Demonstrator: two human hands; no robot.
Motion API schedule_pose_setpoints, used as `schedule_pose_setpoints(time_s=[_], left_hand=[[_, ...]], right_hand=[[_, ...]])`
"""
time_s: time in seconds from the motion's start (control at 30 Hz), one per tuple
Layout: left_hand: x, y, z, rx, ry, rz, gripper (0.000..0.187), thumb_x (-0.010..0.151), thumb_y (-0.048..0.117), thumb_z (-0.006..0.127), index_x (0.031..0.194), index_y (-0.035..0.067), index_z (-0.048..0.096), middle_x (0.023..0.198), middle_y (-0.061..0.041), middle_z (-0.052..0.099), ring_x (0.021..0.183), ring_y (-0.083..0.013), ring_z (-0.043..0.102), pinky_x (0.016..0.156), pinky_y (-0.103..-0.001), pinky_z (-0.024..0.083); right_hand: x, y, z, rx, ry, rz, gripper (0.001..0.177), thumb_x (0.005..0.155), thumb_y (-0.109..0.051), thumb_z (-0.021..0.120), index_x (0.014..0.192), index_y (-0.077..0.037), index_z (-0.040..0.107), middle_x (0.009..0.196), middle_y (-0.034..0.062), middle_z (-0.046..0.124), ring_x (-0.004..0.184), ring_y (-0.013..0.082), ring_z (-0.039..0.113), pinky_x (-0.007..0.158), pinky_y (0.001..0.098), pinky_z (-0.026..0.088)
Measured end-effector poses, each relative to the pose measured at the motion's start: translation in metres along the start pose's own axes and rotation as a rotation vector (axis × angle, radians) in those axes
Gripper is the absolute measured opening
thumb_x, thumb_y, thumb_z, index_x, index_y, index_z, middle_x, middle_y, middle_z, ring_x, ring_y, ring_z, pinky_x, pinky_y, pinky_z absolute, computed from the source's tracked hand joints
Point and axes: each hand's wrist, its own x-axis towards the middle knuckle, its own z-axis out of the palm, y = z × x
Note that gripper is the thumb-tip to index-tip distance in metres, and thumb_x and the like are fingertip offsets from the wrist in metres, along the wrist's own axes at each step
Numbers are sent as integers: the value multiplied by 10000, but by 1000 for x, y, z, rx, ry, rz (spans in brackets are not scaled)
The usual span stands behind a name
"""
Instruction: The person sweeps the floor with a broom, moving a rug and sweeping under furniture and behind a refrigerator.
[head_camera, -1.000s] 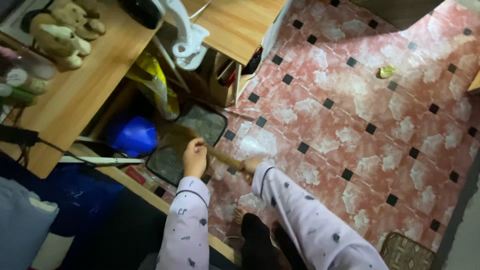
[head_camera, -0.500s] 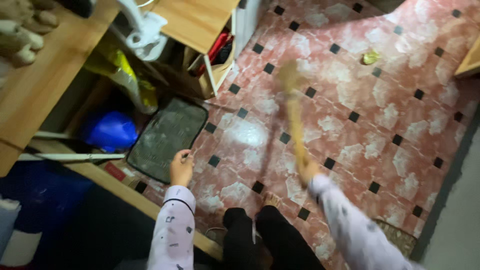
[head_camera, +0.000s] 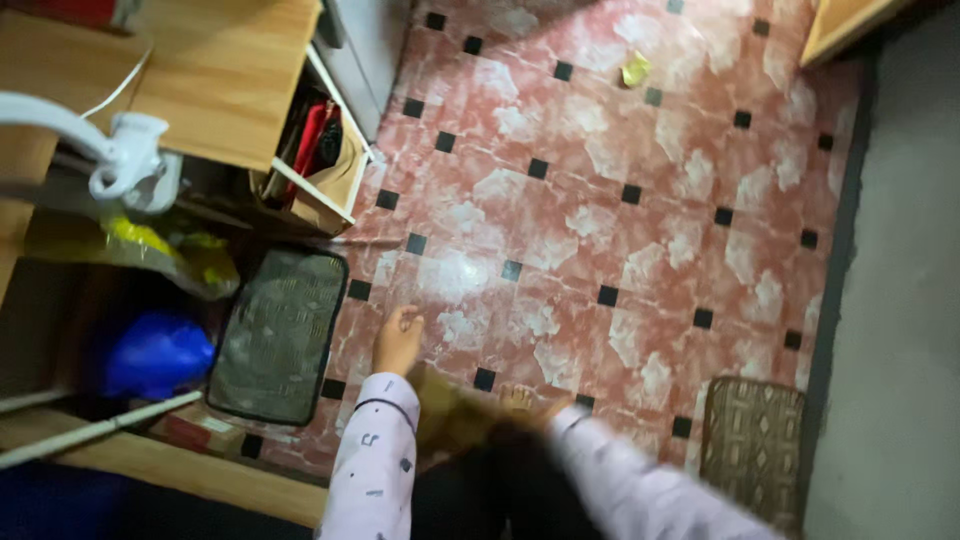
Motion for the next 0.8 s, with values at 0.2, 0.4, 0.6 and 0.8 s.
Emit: schedule_pose_setpoints(time_s=[0.2,0.4,0.6,0.8], left_hand=[[67,-8,56,-4,-64,338,312,863,248,721,1143,115,691,922,-90,745,846,-234,708,763,-395,543],[134,74,118,218,-356,208,354,886,280,680,1215,150,665,864,-174,738,812,-304,724,749,-438,552],[158,211,154,301,-535,526,352,868,302,681,1182,142,680,868,-130,735,838,-291,708,777,-410,543],[116,301,187,349,-741,638,363,849,303,673,1165,126,692,843,-139,743,822,-300,709,772,-412,540]], right_hand=[[95,-35,-143,-125,447,-96,388,926,-364,672,1279,-204,693,990,159,730,868,357,655,763,465,529],[93,-56,-187,-551,900,-152,434,937,-359,632,1356,-245,649,1041,196,745,961,425,701,877,509,558],[-15,52,-125,-41,889,-19,544,929,-326,657,1456,-246,548,1231,171,699,1060,358,655,899,466,524],[-163,106,39,1114,794,429,531,977,-186,599,1496,-233,501,1207,101,711,889,264,640,759,418,534]])
